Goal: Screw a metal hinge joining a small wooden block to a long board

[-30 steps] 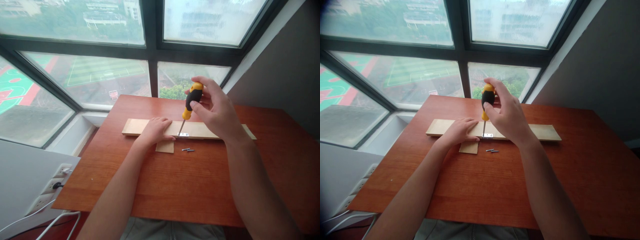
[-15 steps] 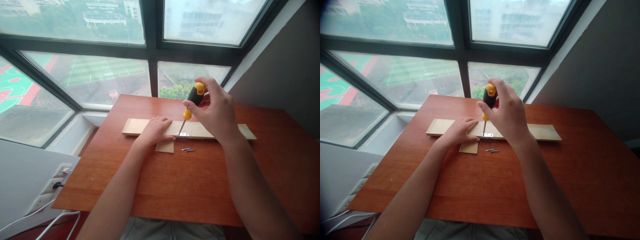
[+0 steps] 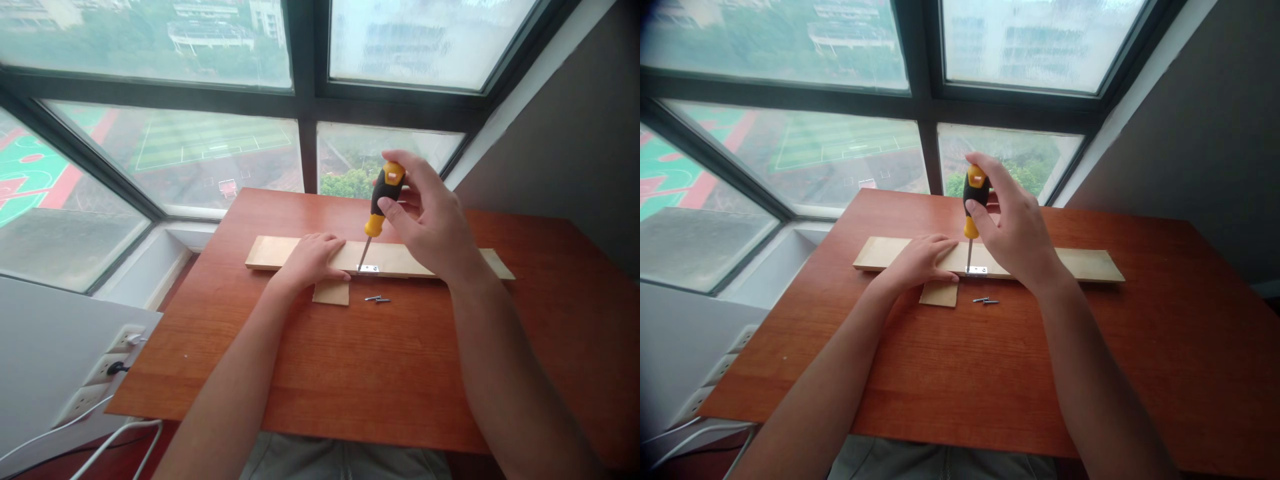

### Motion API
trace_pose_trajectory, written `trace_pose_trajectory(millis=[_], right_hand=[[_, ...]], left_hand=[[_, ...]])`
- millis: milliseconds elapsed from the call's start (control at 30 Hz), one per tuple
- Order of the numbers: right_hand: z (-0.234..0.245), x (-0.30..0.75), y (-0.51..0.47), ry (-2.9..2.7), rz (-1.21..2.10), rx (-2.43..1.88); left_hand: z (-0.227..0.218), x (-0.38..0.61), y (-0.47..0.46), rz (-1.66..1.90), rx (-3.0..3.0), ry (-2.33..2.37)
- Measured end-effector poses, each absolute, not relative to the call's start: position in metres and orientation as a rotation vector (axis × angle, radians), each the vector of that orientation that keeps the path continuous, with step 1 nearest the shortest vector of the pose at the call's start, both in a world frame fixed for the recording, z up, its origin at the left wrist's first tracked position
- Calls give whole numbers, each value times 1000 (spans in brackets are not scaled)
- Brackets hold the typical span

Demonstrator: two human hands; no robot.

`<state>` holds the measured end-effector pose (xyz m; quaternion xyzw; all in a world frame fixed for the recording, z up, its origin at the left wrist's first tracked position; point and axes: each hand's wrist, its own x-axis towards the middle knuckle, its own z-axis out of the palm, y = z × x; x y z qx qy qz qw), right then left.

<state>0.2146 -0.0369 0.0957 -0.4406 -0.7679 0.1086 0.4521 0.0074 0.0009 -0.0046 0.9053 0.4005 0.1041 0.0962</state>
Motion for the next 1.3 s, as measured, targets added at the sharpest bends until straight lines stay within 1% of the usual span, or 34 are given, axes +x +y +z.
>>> trace_pose_trajectory(millis=[133,200,267,400,467,633,700,767,900,967,1167,1300], right_hand=[[97,210,-38,-1860,-4,-1206],[97,209,-39,-1844,-70,-1236],[97,209,-39,-1850,-28,-1220],[95,210,-38,-1882,237,-1133],[94,211,-37,-1883,262,-1119],[95,210,-37,-1833,-55,-1262],[96,210,-38,-1835,-105,-1293],[96,211,-38,-1852,-20,-1257],[96,214,-38,-1892,353,-1097],[96,214,-38,-1890,405,-1076],[97,209,-39,-1856,-7,-1214],[96,210,-38,-1844,-182,-1297]], left_hand=[[-4,8,1,306,2678,1191],[-4,9,1,299,2675,1194],[-4,10,1,297,2665,1201],[-3,10,1,292,2640,1220],[-2,10,2,289,2635,1221],[-3,10,2,286,2628,1226],[-3,10,2,288,2629,1221],[-3,10,2,290,2630,1221],[-3,10,2,284,2625,1227],[-3,10,2,287,2626,1227],[-4,9,2,292,2625,1231],[-3,9,2,300,2614,1213]])
